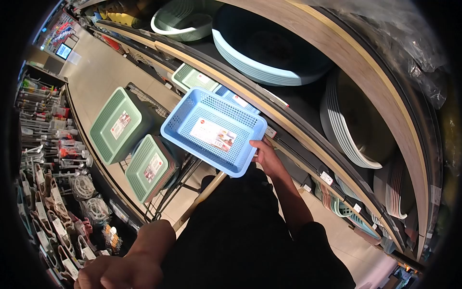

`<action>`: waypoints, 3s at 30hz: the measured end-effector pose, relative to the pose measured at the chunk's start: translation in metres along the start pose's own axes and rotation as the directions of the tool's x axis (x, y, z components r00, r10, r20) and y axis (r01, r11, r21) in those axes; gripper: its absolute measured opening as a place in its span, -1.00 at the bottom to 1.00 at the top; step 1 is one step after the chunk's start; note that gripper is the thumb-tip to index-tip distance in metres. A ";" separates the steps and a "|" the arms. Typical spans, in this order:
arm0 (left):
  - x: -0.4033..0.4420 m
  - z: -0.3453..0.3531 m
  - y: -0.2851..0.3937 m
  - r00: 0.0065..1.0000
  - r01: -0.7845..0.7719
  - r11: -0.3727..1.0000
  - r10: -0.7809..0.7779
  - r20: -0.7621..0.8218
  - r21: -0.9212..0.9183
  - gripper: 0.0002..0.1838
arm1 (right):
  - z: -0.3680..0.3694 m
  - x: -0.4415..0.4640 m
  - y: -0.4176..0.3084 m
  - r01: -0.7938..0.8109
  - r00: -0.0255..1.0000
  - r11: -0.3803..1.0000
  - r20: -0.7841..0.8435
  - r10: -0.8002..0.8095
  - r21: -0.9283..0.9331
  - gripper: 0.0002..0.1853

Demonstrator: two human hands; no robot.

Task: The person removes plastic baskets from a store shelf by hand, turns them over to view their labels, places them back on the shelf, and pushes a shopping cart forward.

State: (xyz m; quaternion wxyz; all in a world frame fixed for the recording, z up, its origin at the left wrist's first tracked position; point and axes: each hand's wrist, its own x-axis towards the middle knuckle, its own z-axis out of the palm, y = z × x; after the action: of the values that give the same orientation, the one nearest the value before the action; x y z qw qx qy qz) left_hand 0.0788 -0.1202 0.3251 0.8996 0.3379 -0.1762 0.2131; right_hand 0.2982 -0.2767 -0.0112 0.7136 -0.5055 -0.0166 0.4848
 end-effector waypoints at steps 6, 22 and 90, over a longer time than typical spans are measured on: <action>0.001 -0.008 -0.012 0.986 -0.126 0.991 0.130 0.103 -0.048 -0.75 | -0.001 0.000 0.001 0.005 1.000 1.000 -0.005 -0.005 0.000 -0.22; 0.006 -0.029 -0.010 0.959 -0.032 0.998 0.047 0.281 -0.058 -0.71 | 0.000 0.002 0.001 -0.006 0.998 0.999 -0.060 0.008 0.039 -0.30; -0.137 -0.226 -0.040 0.520 0.395 0.732 0.320 -0.792 0.555 -0.92 | 0.201 -0.108 -0.063 0.665 -0.049 0.738 0.993 -0.109 0.114 -0.42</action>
State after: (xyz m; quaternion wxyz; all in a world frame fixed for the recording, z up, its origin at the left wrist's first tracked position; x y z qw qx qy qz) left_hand 0.0219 -0.0289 0.0804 0.6798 0.4961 0.3867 0.3771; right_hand 0.1801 -0.2128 0.1834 0.4945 -0.1564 -0.7337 0.4390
